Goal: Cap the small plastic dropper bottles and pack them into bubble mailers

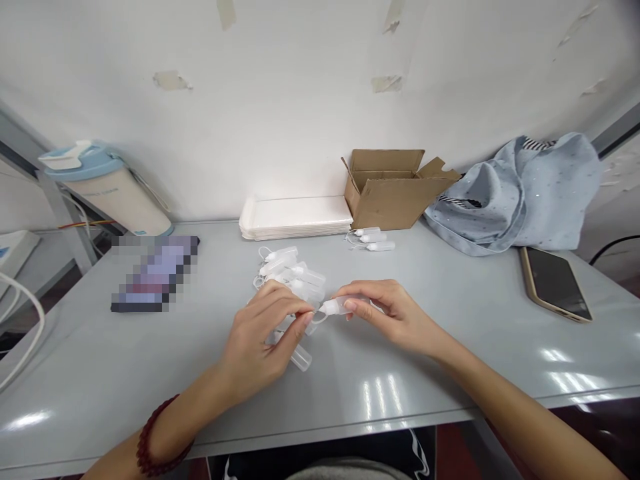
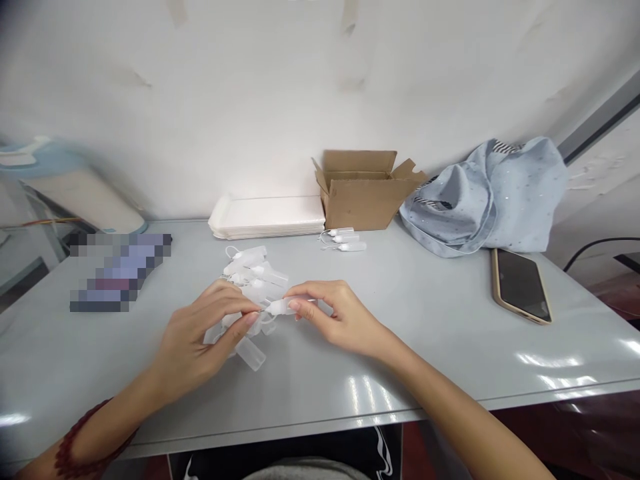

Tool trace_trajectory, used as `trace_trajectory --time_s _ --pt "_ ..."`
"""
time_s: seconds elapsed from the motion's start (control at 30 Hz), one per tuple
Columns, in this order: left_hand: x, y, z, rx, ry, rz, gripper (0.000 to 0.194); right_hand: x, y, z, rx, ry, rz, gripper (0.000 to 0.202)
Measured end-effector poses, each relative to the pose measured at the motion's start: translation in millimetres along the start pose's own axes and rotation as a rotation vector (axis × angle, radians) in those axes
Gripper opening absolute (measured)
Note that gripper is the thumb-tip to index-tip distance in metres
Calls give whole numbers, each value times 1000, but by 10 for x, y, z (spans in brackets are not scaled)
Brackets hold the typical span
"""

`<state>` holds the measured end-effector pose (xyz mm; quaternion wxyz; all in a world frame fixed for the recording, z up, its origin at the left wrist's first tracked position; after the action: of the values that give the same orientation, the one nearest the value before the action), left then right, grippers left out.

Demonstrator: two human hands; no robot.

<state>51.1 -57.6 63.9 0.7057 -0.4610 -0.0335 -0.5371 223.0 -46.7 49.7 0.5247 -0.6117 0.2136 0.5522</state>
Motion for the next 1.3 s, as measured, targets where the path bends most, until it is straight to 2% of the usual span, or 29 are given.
trace_trajectory --time_s 0.77,1.3 --pt "-28 97 -62 10 48 -45 15 25 112 -11 -8 -91 -84 21" --pt "-37 -16 20 -72 17 -1 13 1 14 24 -18 -61 -25 21"
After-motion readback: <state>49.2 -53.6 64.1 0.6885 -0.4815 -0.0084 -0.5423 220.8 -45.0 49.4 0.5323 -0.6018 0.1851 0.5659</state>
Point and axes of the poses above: each hand's wrist, its own z-axis towards the middle knuckle, its own y-axis out of the palm, x = y × z, the point moved 5 cm from there along z, towards the middle knuckle, and after that the axes turned 2 degrees about z, right-handed, at the moved point
